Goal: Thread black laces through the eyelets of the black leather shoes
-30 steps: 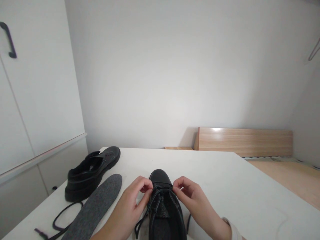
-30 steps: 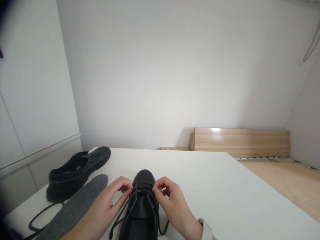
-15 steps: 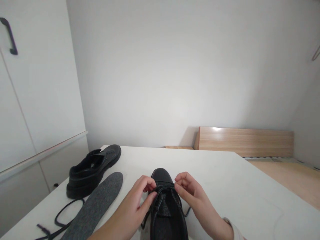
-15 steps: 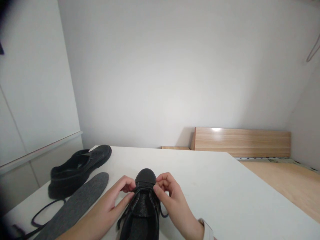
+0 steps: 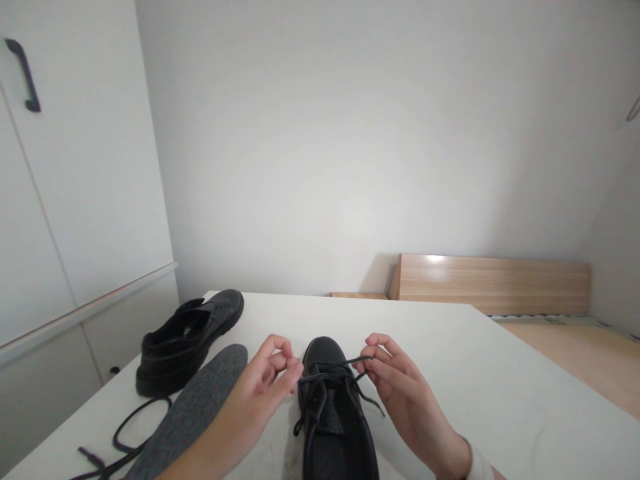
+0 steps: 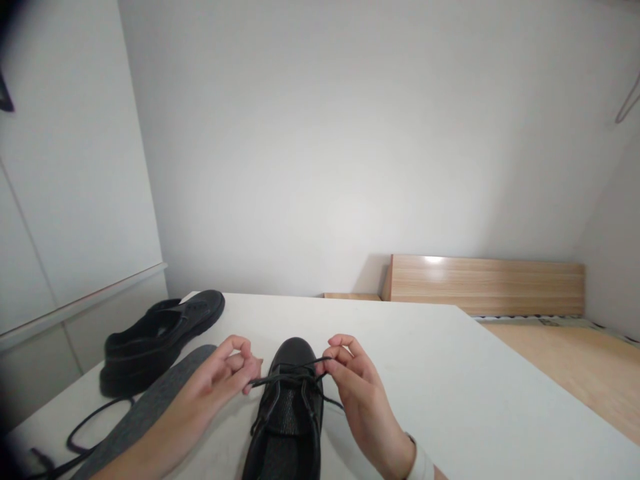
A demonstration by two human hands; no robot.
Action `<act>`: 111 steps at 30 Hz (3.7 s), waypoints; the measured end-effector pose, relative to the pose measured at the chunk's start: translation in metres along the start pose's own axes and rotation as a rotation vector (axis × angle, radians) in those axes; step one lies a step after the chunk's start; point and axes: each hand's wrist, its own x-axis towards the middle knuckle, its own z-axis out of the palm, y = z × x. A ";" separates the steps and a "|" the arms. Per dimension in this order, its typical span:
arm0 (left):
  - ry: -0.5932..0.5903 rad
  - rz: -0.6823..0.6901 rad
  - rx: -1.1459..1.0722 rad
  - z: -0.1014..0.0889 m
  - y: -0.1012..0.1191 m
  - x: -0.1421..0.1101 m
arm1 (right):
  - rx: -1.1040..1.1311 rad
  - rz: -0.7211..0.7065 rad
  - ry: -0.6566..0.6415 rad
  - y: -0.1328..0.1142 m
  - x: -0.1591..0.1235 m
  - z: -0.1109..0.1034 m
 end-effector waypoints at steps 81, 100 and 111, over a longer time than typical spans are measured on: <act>0.188 0.307 0.365 0.019 -0.025 0.019 | -0.692 -0.406 0.146 -0.012 0.006 -0.027; 0.025 0.119 0.197 0.010 -0.018 0.012 | -0.857 -0.241 0.021 0.005 0.004 -0.008; 0.088 0.160 0.676 -0.009 -0.011 0.009 | -1.221 -0.284 0.015 -0.010 0.010 -0.024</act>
